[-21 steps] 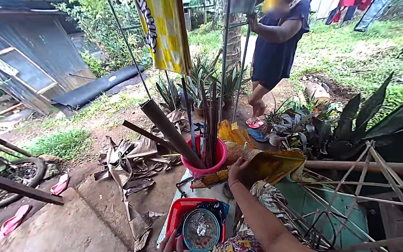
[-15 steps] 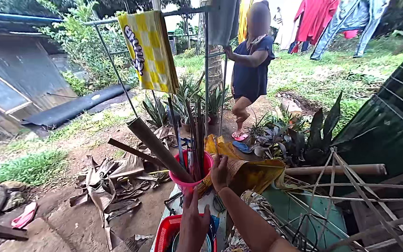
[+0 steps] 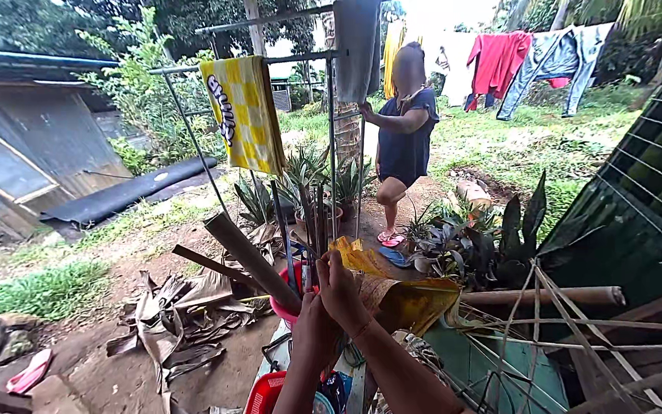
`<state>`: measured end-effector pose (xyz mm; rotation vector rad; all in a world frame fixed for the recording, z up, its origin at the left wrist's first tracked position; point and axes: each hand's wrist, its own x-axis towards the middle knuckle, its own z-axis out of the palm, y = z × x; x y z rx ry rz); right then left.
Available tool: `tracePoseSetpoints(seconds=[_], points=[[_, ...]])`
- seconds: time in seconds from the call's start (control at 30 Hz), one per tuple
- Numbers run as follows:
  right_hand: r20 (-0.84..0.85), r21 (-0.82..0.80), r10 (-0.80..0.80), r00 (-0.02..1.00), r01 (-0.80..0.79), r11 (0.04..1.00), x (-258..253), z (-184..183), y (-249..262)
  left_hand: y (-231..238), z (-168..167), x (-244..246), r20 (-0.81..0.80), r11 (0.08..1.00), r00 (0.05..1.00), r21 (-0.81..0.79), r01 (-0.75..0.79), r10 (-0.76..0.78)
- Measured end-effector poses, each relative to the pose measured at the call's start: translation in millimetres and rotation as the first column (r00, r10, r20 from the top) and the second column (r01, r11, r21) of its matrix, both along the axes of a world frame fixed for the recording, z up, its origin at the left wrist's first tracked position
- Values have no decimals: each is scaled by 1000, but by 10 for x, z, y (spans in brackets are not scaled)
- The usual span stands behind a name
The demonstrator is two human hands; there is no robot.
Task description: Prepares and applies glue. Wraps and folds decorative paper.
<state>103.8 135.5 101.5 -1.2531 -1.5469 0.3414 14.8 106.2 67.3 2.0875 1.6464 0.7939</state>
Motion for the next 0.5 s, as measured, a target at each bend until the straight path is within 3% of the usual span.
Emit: tracePoseSetpoints(seconds=[0.1,0.23,0.37,0.43,0.5], points=[[33,-12,36,999,-36,999,-21,-58,-10,-40,-125,-24,183,996,980,54,72,-81],[11,-104,109,994,-107,989,-16,-46,-68,-95,-181,-31,253,998,965,23,60,-64],[-261,-279,357,897,-424,862,221,101,-141,-183,-126,-102,358,992,929,-52,118,-92],[-423,-248,455,783,-584,773,416,159,-194,-256,-18,-171,373,987,920,-56,152,-121],[-469,-178,506,724,-639,748,658,255,-275,-329,140,-261,422,976,893,-75,204,-154]])
